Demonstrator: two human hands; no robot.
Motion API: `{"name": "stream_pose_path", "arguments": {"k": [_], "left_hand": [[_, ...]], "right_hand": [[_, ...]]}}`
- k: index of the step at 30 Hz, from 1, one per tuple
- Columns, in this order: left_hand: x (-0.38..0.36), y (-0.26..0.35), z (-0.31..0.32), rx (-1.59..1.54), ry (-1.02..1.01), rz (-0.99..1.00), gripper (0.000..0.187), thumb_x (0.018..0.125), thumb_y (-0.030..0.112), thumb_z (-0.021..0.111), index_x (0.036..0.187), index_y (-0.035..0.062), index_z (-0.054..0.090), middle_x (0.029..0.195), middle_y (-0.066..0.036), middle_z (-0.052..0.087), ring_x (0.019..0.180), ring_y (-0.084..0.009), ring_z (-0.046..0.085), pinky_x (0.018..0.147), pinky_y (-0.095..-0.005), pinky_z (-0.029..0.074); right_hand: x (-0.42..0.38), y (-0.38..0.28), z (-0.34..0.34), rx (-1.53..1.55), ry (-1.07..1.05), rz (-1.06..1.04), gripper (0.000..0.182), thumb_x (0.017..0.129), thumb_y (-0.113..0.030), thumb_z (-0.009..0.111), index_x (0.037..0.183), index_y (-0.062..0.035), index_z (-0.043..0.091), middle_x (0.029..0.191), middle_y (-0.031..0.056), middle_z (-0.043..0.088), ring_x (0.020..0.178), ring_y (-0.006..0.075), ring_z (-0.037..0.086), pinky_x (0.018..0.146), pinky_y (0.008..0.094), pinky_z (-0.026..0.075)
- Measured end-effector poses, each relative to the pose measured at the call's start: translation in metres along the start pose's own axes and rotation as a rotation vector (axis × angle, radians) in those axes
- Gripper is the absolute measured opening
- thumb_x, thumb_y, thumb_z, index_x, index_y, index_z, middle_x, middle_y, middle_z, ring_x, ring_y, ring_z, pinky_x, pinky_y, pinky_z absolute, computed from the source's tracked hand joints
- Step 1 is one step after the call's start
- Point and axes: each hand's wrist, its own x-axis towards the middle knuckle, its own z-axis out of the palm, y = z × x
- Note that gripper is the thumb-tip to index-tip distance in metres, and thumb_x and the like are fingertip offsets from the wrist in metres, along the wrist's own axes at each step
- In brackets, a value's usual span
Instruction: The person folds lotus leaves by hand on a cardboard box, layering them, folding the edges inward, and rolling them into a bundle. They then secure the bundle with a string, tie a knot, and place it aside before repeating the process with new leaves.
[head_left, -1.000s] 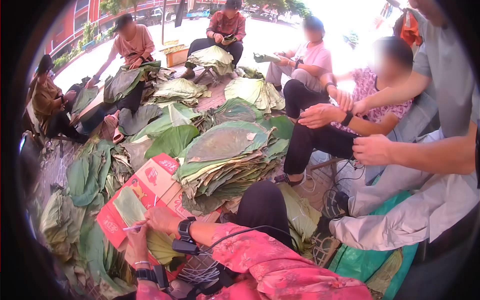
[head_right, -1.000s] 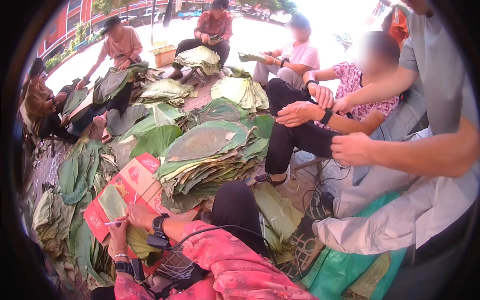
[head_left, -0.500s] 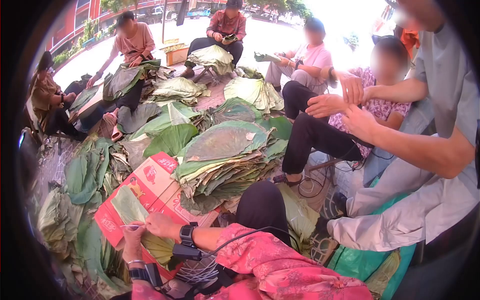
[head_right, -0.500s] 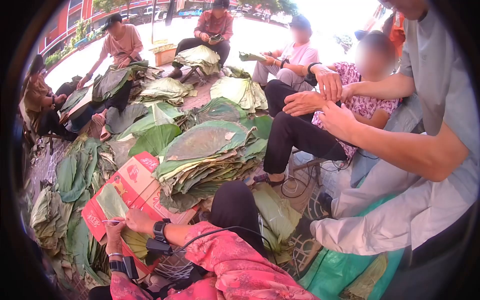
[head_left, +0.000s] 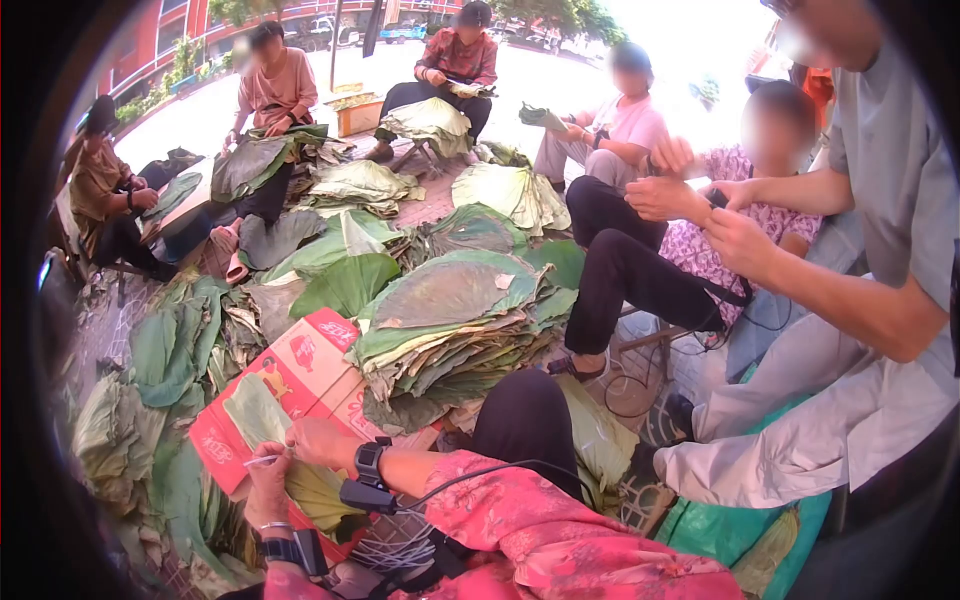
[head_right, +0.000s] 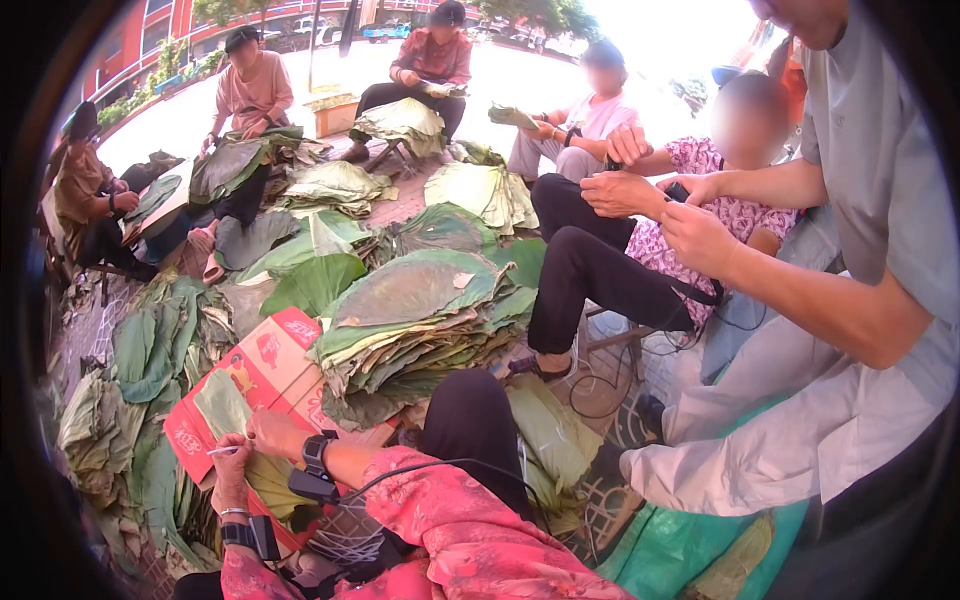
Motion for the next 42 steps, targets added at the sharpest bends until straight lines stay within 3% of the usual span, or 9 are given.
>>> {"name": "stream_pose_path", "arguments": {"k": [10,16,19,22,25,29,31,36,42], "left_hand": [[-0.001,-0.006,0.004,0.061,0.045,0.096,0.015,0.074,0.0,0.065,0.086,0.0045,0.058,0.074,0.003,0.053,0.067,-0.0048,0.048,0.061,-0.0177,0.039],[0.004,-0.021,0.008,0.505,0.201,0.286,0.015,0.073,0.001,0.063,0.088,0.0001,0.061,0.08,-0.005,0.06,0.069,-0.0137,0.056,0.064,-0.0257,0.046],[0.005,-0.028,0.011,0.696,0.315,0.544,0.014,0.075,0.005,0.064,0.088,0.0,0.063,0.076,-0.007,0.061,0.065,-0.0152,0.055,0.062,-0.0261,0.046],[0.0,-0.022,0.017,0.713,0.321,0.565,0.011,0.075,0.005,0.062,0.086,0.0013,0.061,0.079,-0.012,0.059,0.07,-0.0232,0.058,0.065,-0.0312,0.047],[-0.01,-0.005,0.029,0.671,0.312,0.351,0.01,0.074,0.005,0.062,0.084,0.001,0.06,0.078,-0.013,0.058,0.07,-0.024,0.057,0.064,-0.0324,0.046],[-0.003,-0.024,0.019,0.595,0.388,0.415,0.008,0.074,0.006,0.064,0.08,0.0029,0.061,0.072,-0.013,0.058,0.068,-0.0237,0.058,0.063,-0.0329,0.045],[-0.004,-0.02,0.024,0.535,0.414,0.422,0.009,0.072,0.006,0.065,0.08,0.0035,0.061,0.072,-0.012,0.058,0.069,-0.0233,0.058,0.062,-0.0322,0.046],[-0.001,-0.025,0.021,0.526,0.423,0.515,0.009,0.071,0.003,0.066,0.076,0.0028,0.058,0.072,-0.01,0.056,0.068,-0.0226,0.058,0.062,-0.0322,0.046],[-0.007,-0.014,0.021,0.426,0.363,0.387,0.01,0.071,0.003,0.067,0.075,0.0015,0.058,0.072,-0.009,0.056,0.069,-0.0201,0.058,0.064,-0.0296,0.045]], "right_hand": [[0.006,0.027,0.025,0.231,-0.027,-0.053,0.011,0.062,-0.011,0.059,0.069,-0.0024,0.06,0.069,0.0159,0.059,0.069,0.0301,0.06,0.06,0.0372,0.046],[0.002,0.026,0.027,0.266,0.033,-0.008,0.012,0.063,-0.012,0.057,0.07,-0.0015,0.059,0.07,0.0177,0.058,0.07,0.0323,0.059,0.061,0.0384,0.045],[0.0,0.021,0.025,0.228,0.071,-0.003,0.013,0.064,-0.013,0.056,0.07,-0.0015,0.058,0.07,0.0175,0.058,0.072,0.0328,0.058,0.063,0.039,0.045],[-0.002,0.023,0.026,0.222,0.103,-0.022,0.013,0.064,-0.013,0.057,0.07,-0.0019,0.058,0.071,0.0166,0.058,0.073,0.0328,0.057,0.066,0.0396,0.045],[-0.002,0.032,0.034,0.259,0.122,-0.144,0.011,0.067,-0.014,0.057,0.071,-0.0032,0.06,0.074,0.0159,0.058,0.074,0.0326,0.057,0.068,0.0392,0.045],[0.002,0.036,0.026,0.273,0.002,-0.067,0.015,0.076,-0.016,0.059,0.082,-0.0022,0.062,0.073,0.0101,0.06,0.061,0.0206,0.058,0.058,0.0306,0.047],[0.003,0.028,0.013,0.664,-0.19,0.259,0.017,0.084,-0.013,0.053,0.097,-0.0042,0.058,0.071,-0.0005,0.055,0.057,0.0054,0.051,0.051,0.0196,0.044],[0.01,0.028,0.007,0.635,-0.305,0.211,0.021,0.084,-0.017,0.058,0.097,-0.0021,0.062,0.07,0.0002,0.058,0.053,0.0053,0.05,0.049,0.0205,0.043],[0.02,0.031,0.001,0.595,-0.428,0.23,0.015,0.084,-0.016,0.061,0.09,-0.0025,0.062,0.071,-0.0034,0.058,0.055,0.0031,0.05,0.051,0.0187,0.042]]}}
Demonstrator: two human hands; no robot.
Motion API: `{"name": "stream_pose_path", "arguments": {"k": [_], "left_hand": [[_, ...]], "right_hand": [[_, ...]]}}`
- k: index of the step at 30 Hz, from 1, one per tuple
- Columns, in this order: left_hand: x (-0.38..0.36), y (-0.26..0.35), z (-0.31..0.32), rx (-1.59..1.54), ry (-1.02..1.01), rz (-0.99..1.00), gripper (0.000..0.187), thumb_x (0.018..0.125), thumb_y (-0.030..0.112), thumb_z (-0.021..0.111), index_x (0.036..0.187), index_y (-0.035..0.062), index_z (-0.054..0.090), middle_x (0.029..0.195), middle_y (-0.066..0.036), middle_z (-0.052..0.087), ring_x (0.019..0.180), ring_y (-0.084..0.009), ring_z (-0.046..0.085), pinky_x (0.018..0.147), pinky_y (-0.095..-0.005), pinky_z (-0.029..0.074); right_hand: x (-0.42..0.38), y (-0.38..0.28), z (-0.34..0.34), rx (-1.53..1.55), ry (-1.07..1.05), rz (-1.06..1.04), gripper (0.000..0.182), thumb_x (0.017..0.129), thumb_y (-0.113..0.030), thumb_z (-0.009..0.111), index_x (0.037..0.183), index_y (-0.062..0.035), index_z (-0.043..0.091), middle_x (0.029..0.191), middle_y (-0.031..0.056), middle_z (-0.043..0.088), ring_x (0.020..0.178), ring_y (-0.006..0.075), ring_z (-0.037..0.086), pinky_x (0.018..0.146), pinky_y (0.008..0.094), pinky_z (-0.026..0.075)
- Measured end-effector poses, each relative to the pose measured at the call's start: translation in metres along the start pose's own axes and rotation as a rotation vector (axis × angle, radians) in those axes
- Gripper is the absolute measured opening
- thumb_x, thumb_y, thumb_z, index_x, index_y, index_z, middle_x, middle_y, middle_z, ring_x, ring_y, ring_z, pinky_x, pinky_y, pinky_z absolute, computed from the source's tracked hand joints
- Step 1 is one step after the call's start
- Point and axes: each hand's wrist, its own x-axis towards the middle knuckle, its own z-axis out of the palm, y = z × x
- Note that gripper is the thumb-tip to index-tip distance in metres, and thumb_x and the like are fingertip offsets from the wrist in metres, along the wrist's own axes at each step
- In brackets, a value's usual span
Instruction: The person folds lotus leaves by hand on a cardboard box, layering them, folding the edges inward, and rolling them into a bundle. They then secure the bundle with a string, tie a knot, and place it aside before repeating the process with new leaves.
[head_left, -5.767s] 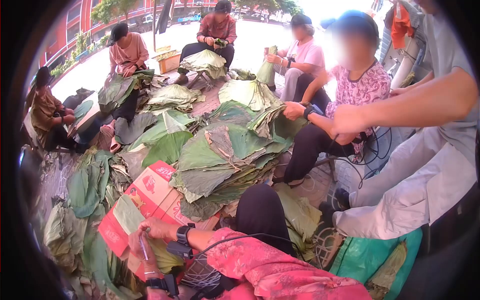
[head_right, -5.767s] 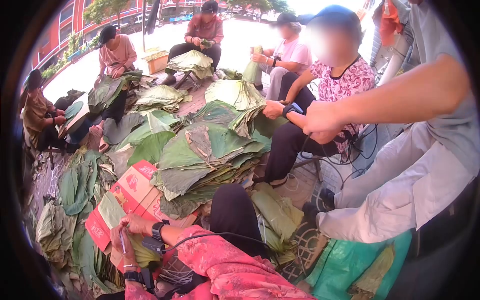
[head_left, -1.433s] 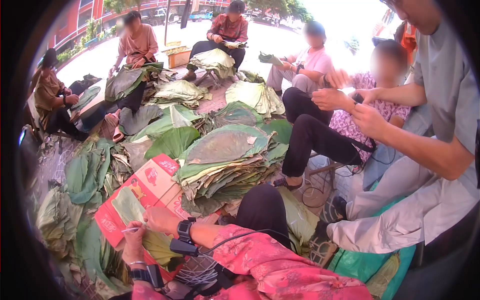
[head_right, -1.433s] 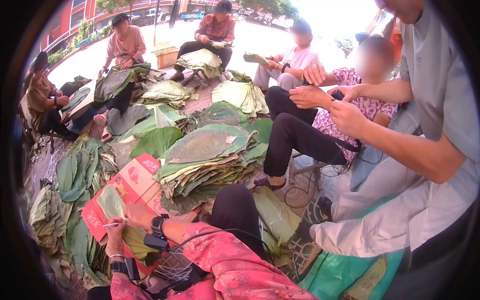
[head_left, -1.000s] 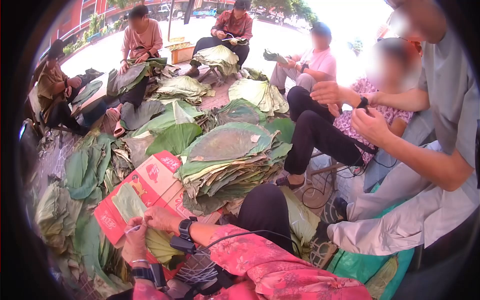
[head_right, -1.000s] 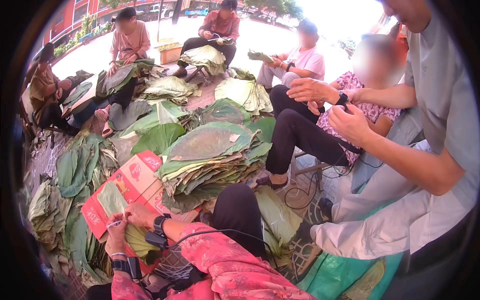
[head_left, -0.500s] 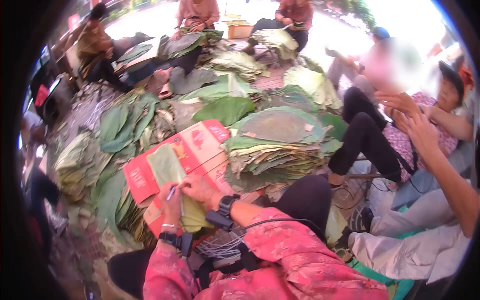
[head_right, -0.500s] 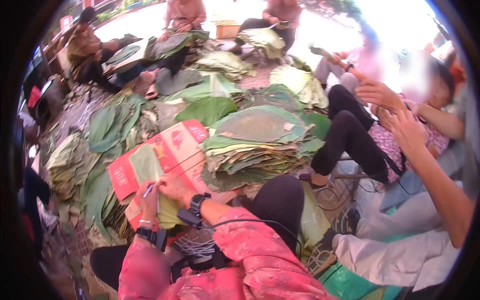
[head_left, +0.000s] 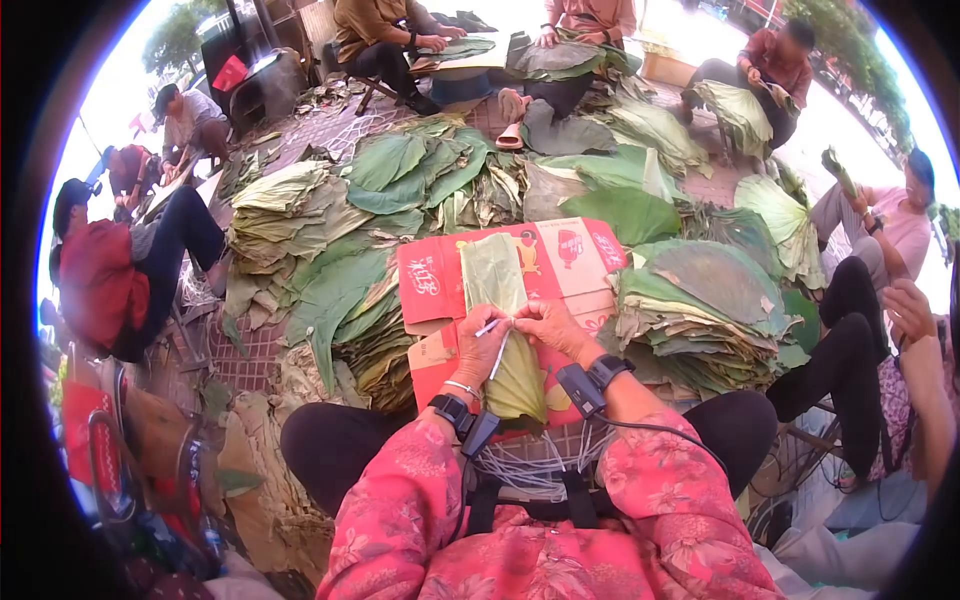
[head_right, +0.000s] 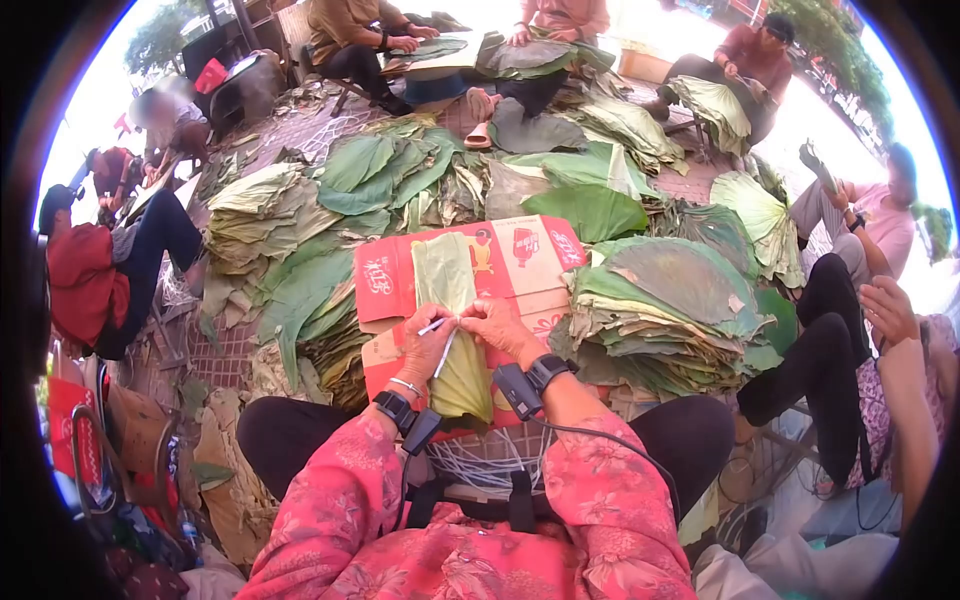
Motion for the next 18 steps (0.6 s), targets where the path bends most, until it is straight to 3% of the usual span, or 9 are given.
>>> {"name": "stream_pose_path", "arguments": {"k": [3,6,9,12,16,18], "left_hand": [[0.001,-0.004,-0.005,0.0,-0.044,0.001,0.009,0.073,0.005,0.067,0.077,0.0015,0.06,0.073,-0.008,0.058,0.068,-0.0161,0.057,0.063,-0.0273,0.046],[0.004,-0.014,-0.009,-0.018,-0.069,0.045,0.007,0.074,0.006,0.066,0.077,0.0014,0.061,0.076,-0.008,0.059,0.068,-0.0153,0.057,0.064,-0.0267,0.046],[0.0,-0.021,-0.011,0.032,-0.051,0.072,0.006,0.072,0.005,0.066,0.075,0.0014,0.062,0.085,-0.01,0.059,0.077,-0.0197,0.057,0.071,-0.0298,0.045],[-0.01,-0.023,-0.009,0.23,0.029,0.162,0.007,0.069,0.005,0.067,0.072,0.0019,0.062,0.097,-0.012,0.056,0.09,-0.026,0.053,0.081,-0.0354,0.043],[-0.013,-0.018,-0.007,0.464,0.155,0.23,0.017,0.065,0.007,0.07,0.079,0.0032,0.062,0.109,-0.015,0.051,0.103,-0.0313,0.047,0.09,-0.0401,0.037],[-0.016,-0.011,-0.006,0.41,0.215,0.136,0.026,0.064,0.004,0.07,0.088,0.0049,0.06,0.115,-0.015,0.048,0.105,-0.0319,0.046,0.088,-0.0397,0.039]], "right_hand": [[0.001,-0.007,0.001,-0.091,0.001,-0.029,0.014,0.082,-0.016,0.062,0.085,-0.0018,0.061,0.07,-0.0024,0.057,0.057,0.0051,0.051,0.052,0.0214,0.042],[0.003,-0.014,0.001,-0.342,0.072,-0.187,0.012,0.077,-0.015,0.062,0.08,-0.0025,0.06,0.066,0.0029,0.059,0.056,0.0118,0.054,0.053,0.0272,0.043],[-0.004,-0.028,-0.004,-0.787,0.097,-0.183,0.018,0.074,-0.02,0.055,0.077,-0.0034,0.059,0.071,0.0143,0.061,0.07,0.0291,0.06,0.065,0.0387,0.046],[-0.005,-0.005,-0.014,-0.81,0.075,-0.016,0.017,0.074,-0.02,0.052,0.076,-0.0043,0.059,0.075,0.0166,0.062,0.073,0.0349,0.059,0.066,0.0415,0.046],[-0.004,0.028,-0.005,-0.68,0.276,-0.173,0.012,0.072,-0.015,0.059,0.074,-0.0033,0.057,0.062,0.0108,0.057,0.059,0.0227,0.058,0.056,0.0334,0.044],[-0.011,0.025,-0.004,-0.606,0.326,-0.229,0.011,0.073,-0.014,0.058,0.075,-0.0028,0.057,0.061,0.0094,0.058,0.057,0.0199,0.059,0.054,0.0316,0.045]]}}
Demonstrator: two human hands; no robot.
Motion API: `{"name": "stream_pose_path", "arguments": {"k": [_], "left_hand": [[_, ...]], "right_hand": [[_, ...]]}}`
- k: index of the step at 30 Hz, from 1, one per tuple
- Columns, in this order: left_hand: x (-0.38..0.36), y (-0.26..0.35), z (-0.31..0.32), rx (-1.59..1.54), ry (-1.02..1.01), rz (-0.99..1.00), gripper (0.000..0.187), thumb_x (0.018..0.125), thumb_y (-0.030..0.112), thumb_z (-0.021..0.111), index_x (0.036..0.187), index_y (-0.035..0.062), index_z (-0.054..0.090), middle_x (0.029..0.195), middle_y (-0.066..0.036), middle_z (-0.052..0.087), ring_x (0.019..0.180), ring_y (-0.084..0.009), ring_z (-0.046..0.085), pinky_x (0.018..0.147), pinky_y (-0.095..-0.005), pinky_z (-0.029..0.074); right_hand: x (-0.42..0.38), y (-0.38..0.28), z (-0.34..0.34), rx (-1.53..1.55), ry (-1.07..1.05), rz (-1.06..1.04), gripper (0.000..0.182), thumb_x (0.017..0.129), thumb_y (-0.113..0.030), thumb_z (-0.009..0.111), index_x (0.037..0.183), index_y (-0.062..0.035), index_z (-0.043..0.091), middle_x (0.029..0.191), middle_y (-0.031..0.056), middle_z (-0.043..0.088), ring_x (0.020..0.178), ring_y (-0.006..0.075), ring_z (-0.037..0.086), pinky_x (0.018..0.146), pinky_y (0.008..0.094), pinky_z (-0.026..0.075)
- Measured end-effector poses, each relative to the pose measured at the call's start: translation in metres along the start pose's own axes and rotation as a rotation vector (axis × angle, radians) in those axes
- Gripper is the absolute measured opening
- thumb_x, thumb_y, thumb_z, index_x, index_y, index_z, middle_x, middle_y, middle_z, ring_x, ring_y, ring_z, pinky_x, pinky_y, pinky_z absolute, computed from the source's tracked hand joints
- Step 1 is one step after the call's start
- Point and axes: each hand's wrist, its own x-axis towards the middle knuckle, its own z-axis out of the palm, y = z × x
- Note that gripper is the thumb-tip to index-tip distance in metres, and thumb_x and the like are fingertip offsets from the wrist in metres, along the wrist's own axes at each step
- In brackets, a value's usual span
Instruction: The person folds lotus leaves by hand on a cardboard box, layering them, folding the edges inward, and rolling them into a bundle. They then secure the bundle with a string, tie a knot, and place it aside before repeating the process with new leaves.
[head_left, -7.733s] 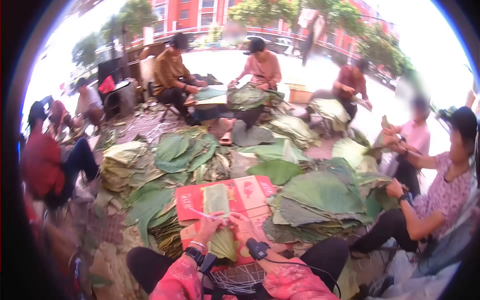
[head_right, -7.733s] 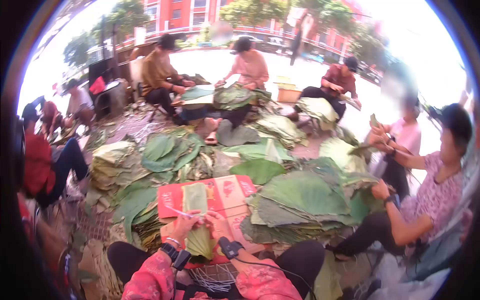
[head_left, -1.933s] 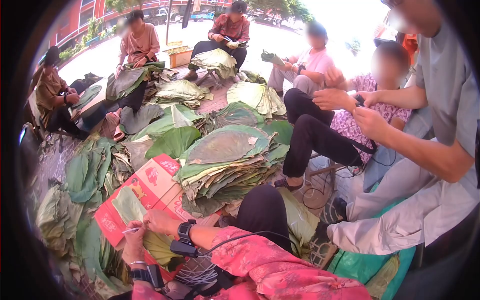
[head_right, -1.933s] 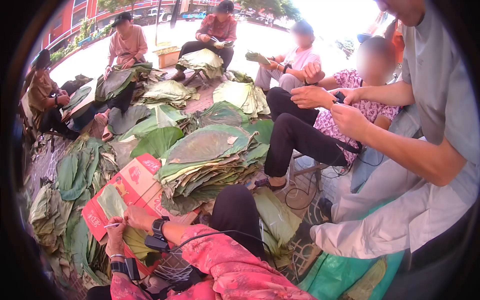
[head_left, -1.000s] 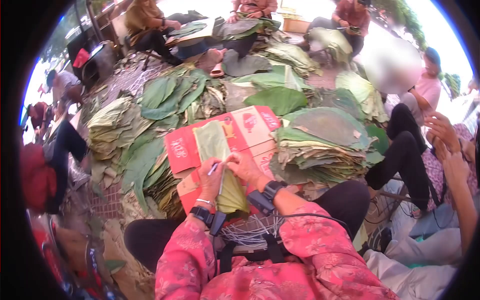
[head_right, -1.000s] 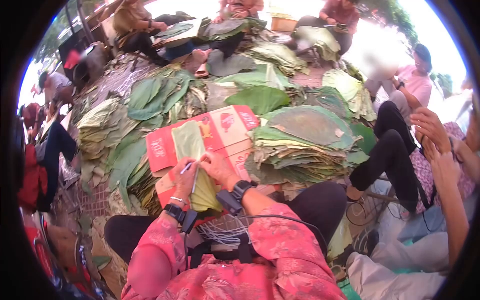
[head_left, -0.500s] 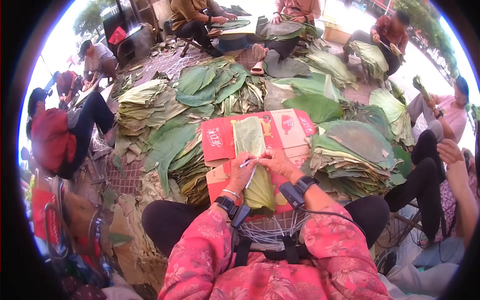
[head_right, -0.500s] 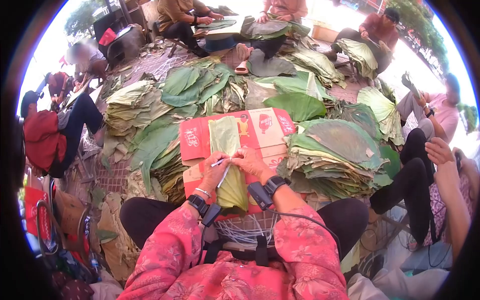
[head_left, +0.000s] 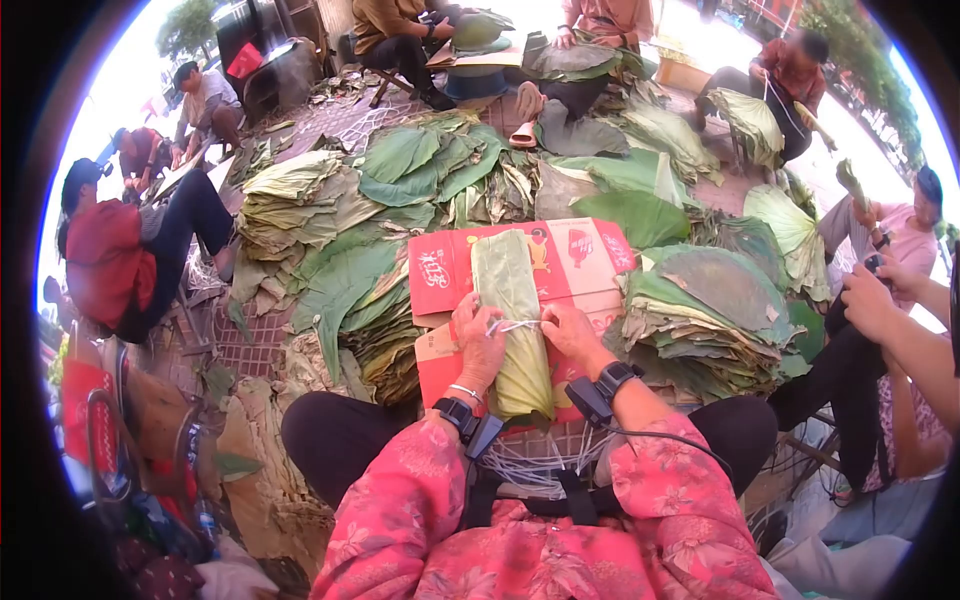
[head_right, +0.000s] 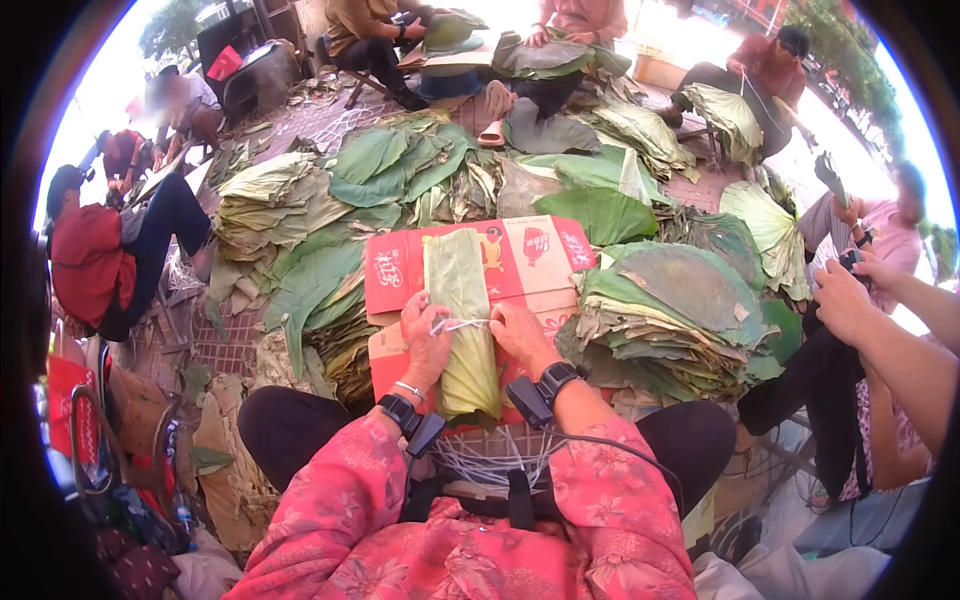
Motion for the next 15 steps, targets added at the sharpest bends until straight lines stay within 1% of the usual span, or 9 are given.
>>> {"name": "stream_pose_path", "arguments": {"k": [1,3,6,7,8,9,11,12,15], "left_hand": [[0.002,0.005,0.0,-0.022,0.026,-0.054,0.031,0.064,0.003,0.07,0.093,0.0057,0.059,0.118,-0.015,0.047,0.106,-0.0322,0.046,0.087,-0.0395,0.039],[0.004,0.01,-0.001,-0.149,-0.04,-0.097,0.035,0.065,0.003,0.069,0.098,0.0063,0.057,0.119,-0.016,0.045,0.109,-0.0323,0.045,0.089,-0.0397,0.039],[0.025,0.013,-0.003,-0.376,-0.139,-0.154,0.037,0.066,0.002,0.068,0.1,0.0055,0.056,0.12,-0.017,0.044,0.113,-0.0323,0.043,0.093,-0.0403,0.038],[0.036,0.013,-0.003,-0.46,-0.175,-0.174,0.036,0.066,0.002,0.068,0.1,0.0049,0.056,0.119,-0.018,0.044,0.114,-0.0322,0.043,0.094,-0.0405,0.038],[0.048,0.014,-0.005,-0.597,-0.212,-0.244,0.041,0.066,0.004,0.068,0.105,0.0043,0.055,0.122,-0.019,0.044,0.116,-0.0333,0.042,0.097,-0.0404,0.035],[0.057,0.012,-0.006,-0.404,-0.177,-0.165,0.042,0.067,0.005,0.067,0.107,0.004,0.054,0.123,-0.019,0.043,0.117,-0.0339,0.041,0.098,-0.0409,0.034],[0.07,0.007,-0.01,-0.015,-0.1,-0.014,0.044,0.069,0.005,0.066,0.111,0.0035,0.052,0.125,-0.019,0.042,0.118,-0.035,0.039,0.1,-0.0419,0.032],[0.07,0.006,-0.013,0.03,-0.13,-0.054,0.047,0.074,0.014,0.064,0.117,0.003,0.048,0.132,-0.02,0.037,0.123,-0.0359,0.033,0.101,-0.0469,0.027],[0.042,0.032,-0.029,0.197,-0.33,0.128,0.055,0.079,0.031,0.061,0.123,0.0023,0.044,0.137,-0.02,0.031,0.13,-0.0356,0.024,0.102,-0.055,0.021]], "right_hand": [[-0.002,-0.005,-0.004,0.159,-0.016,0.119,0.011,0.074,-0.013,0.058,0.077,-0.0025,0.057,0.062,0.0084,0.059,0.056,0.0183,0.059,0.052,0.0302,0.045],[-0.01,-0.016,-0.007,0.48,-0.052,0.361,0.012,0.076,-0.012,0.058,0.082,-0.002,0.057,0.063,0.0065,0.06,0.054,0.0151,0.059,0.05,0.0274,0.045],[-0.012,-0.015,0.0,0.512,0.012,0.517,0.017,0.078,-0.012,0.058,0.09,-0.0009,0.056,0.064,0.0049,0.061,0.05,0.0129,0.058,0.047,0.0248,0.045],[-0.013,-0.02,-0.003,0.52,0.013,0.561,0.018,0.077,-0.011,0.057,0.091,-0.0006,0.055,0.065,0.0059,0.061,0.051,0.0142,0.058,0.047,0.0261,0.046],[-0.014,-0.023,-0.008,0.527,0.016,0.603,0.019,0.077,-0.011,0.056,0.093,-0.0003,0.055,0.066,0.0069,0.061,0.051,0.0155,0.058,0.048,0.0274,0.046],[-0.013,-0.025,-0.014,0.533,0.02,0.647,0.02,0.076,-0.01,0.055,0.094,-0.0001,0.054,0.067,0.0079,0.06,0.052,0.0168,0.059,0.048,0.0287,0.047],[-0.008,-0.011,-0.019,0.256,0.225,0.44,0.026,0.078,-0.012,0.056,0.101,-0.0004,0.053,0.077,0.0101,0.062,0.067,0.0196,0.061,0.058,0.0313,0.048],[-0.003,-0.005,-0.021,0.119,0.323,0.329,0.03,0.078,-0.013,0.056,0.105,-0.0006,0.053,0.082,0.0112,0.062,0.075,0.0211,0.062,0.063,0.0326,0.048],[0.01,-0.007,-0.025,-0.234,0.382,-0.062,0.042,0.081,-0.021,0.056,0.119,-0.0043,0.049,0.108,0.0125,0.058,0.106,0.026,0.052,0.086,0.0395,0.04]]}}
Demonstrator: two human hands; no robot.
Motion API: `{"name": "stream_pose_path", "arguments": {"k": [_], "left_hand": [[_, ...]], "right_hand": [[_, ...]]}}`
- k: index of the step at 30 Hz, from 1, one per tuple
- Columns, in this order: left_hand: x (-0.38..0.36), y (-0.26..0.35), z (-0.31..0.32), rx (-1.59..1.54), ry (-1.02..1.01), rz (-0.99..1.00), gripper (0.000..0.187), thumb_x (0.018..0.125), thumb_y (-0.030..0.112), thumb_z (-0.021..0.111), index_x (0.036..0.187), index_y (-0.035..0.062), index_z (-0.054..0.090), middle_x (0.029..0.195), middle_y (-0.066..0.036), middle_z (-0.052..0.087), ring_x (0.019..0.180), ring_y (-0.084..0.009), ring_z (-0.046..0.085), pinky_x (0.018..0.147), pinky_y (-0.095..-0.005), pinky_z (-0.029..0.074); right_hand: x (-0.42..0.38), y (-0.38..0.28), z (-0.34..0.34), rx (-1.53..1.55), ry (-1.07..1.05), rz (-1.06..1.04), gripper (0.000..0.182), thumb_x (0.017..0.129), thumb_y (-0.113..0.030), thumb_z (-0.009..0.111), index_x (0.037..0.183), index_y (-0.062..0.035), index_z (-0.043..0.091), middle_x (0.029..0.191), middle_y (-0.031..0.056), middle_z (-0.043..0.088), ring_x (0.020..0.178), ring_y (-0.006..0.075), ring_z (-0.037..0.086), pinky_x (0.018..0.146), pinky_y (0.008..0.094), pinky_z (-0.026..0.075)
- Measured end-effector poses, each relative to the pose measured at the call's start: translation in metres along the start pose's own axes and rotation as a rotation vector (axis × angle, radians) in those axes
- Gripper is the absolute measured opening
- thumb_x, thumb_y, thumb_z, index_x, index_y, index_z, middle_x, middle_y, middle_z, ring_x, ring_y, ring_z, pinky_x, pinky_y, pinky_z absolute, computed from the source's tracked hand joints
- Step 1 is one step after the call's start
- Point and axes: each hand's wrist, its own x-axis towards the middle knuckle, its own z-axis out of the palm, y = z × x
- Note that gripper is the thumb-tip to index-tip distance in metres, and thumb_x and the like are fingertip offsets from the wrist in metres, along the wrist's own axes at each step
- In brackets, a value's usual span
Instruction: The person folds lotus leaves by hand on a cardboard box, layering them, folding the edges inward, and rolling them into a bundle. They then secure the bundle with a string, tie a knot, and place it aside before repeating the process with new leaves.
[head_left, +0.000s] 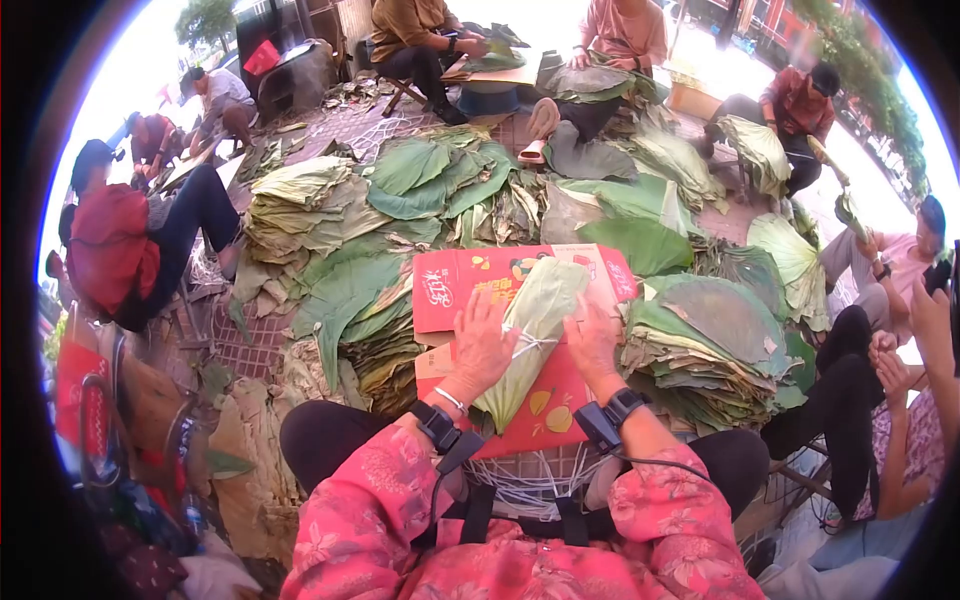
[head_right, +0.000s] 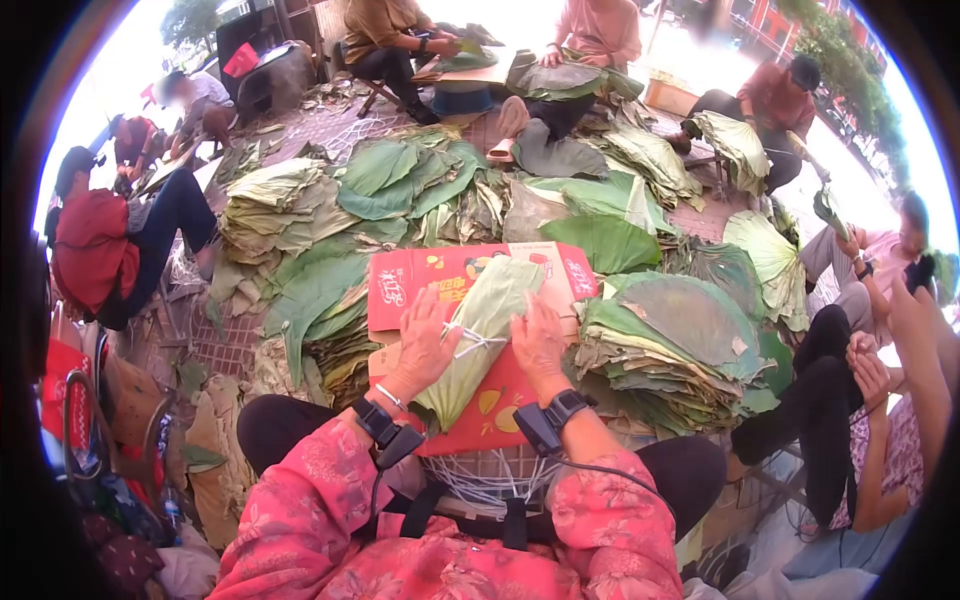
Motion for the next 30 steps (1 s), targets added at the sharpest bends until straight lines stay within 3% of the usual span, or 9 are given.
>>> {"name": "stream_pose_path", "arguments": {"k": [3,6,9,13,19,22,30], "left_hand": [[-0.031,0.03,-0.011,0.221,-0.274,0.172,0.068,0.081,0.049,0.053,0.13,0.003,0.039,0.141,-0.02,0.026,0.134,-0.0354,0.017,0.103,-0.0578,0.015],[-0.043,0.015,0.0,0.254,-0.377,0.19,0.074,0.082,0.054,0.048,0.135,0.0049,0.033,0.144,-0.017,0.021,0.135,-0.0353,0.012,0.102,-0.0616,0.014],[-0.043,0.001,0.01,0.172,-0.425,0.109,0.074,0.081,0.052,0.051,0.137,0.0085,0.03,0.145,-0.016,0.019,0.136,-0.035,0.011,0.103,-0.0579,0.016],[-0.044,-0.004,0.018,0.175,-0.4,0.113,0.074,0.08,0.051,0.053,0.137,0.0095,0.03,0.146,-0.016,0.018,0.136,-0.0346,0.01,0.104,-0.0548,0.018],[-0.046,0.021,-0.009,0.233,-0.334,0.077,0.069,0.08,0.052,0.052,0.137,0.0175,0.034,0.146,-0.017,0.017,0.136,-0.0386,0.007,0.1,-0.0635,0.013],[-0.064,0.023,-0.008,0.195,-0.377,0.108,0.066,0.079,0.051,0.053,0.135,0.0204,0.037,0.146,-0.017,0.017,0.135,-0.0399,0.006,0.098,-0.0661,0.009],[-0.071,0.005,0.012,0.199,-0.431,0.115,0.069,0.077,0.049,0.057,0.136,0.0196,0.036,0.147,-0.018,0.014,0.135,-0.0397,0.005,0.102,-0.061,0.008]], "right_hand": [[0.022,-0.017,0.013,-0.185,-0.181,-0.223,0.054,0.085,-0.035,0.051,0.131,-0.01,0.04,0.133,0.0113,0.041,0.125,0.0288,0.034,0.1,0.0478,0.025],[0.032,-0.018,0.045,-0.328,-0.389,-0.238,0.061,0.086,-0.048,0.043,0.136,-0.0137,0.034,0.143,0.01,0.03,0.133,0.0301,0.022,0.103,0.0534,0.016],[0.032,-0.013,0.064,-0.321,-0.565,-0.138,0.064,0.087,-0.054,0.037,0.138,-0.0166,0.031,0.146,0.0069,0.022,0.136,0.0293,0.015,0.105,0.0571,0.009],[0.029,-0.007,0.067,-0.282,-0.547,-0.139,0.063,0.087,-0.054,0.037,0.138,-0.0174,0.032,0.146,0.006,0.022,0.136,0.0293,0.014,0.105,0.0568,0.009],[0.048,-0.017,0.052,-0.312,-0.678,-0.094,0.065,0.086,-0.057,0.038,0.137,-0.0177,0.032,0.145,0.0074,0.025,0.134,0.0298,0.021,0.103,0.057,0.015],[0.056,-0.017,0.044,-0.315,-0.477,-0.078,0.066,0.086,-0.058,0.035,0.138,-0.0177,0.032,0.145,0.0088,0.025,0.133,0.0317,0.023,0.102,0.0574,0.015],[0.043,0.007,0.068,-0.267,-0.498,-0.059,0.067,0.086,-0.059,0.035,0.139,-0.0175,0.029,0.145,0.0108,0.024,0.134,0.0336,0.017,0.104,0.056,0.013]]}}
